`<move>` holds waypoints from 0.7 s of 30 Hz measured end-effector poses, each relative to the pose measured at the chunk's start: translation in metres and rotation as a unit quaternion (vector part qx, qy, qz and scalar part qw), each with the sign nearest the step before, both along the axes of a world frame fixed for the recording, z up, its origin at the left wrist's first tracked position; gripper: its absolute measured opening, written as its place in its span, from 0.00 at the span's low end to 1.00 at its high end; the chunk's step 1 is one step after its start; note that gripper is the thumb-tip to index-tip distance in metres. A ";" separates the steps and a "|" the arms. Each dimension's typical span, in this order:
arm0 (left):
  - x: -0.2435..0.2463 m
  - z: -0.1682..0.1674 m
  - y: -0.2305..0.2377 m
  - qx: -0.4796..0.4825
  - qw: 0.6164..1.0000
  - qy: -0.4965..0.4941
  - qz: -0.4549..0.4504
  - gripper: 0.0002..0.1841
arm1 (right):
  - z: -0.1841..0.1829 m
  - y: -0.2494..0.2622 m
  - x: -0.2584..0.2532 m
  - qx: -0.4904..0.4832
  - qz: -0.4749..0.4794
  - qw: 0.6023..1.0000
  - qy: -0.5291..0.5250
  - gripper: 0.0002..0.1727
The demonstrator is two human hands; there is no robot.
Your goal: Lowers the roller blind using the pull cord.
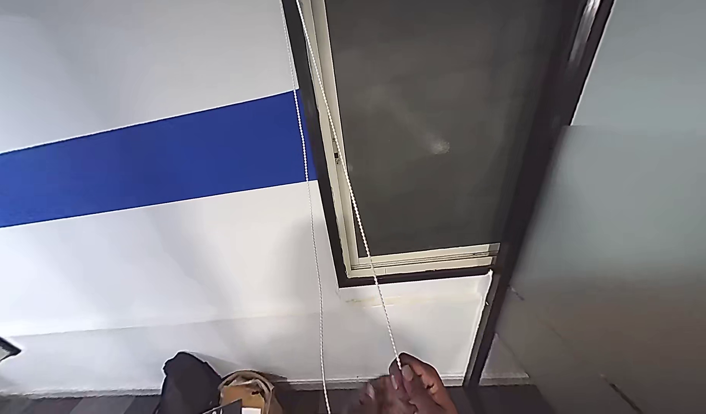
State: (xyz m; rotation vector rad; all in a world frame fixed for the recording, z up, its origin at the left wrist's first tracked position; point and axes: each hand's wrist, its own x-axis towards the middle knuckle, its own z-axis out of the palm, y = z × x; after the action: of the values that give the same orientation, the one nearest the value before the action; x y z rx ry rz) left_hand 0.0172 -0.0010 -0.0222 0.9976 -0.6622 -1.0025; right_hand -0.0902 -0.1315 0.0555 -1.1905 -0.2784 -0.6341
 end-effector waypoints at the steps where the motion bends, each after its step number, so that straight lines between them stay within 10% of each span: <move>1: 0.008 -0.014 0.000 0.034 0.996 0.025 0.078 0.24 | -0.002 -0.002 -0.001 -0.008 -0.014 1.000 -0.008 0.18; 6: 0.043 -0.020 0.013 0.085 0.916 -0.056 0.388 0.24 | -0.012 -0.011 0.001 -0.088 -0.109 0.990 -0.014 0.19; 14: 0.000 0.096 -0.004 -0.187 0.941 -0.237 0.151 0.25 | -0.055 0.029 0.014 -0.189 -0.152 0.969 0.039 0.19; 21: -0.017 0.066 -0.020 -0.146 0.971 -0.145 0.123 0.16 | -0.082 0.029 -0.002 -0.228 -0.188 0.953 0.065 0.14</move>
State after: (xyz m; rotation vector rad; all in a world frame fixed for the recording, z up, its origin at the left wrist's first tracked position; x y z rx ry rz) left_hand 0.0004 -0.0212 0.0442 0.9454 -0.8759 -0.5261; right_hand -0.0927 -0.1026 -0.0266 -1.7484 -0.0829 -0.8446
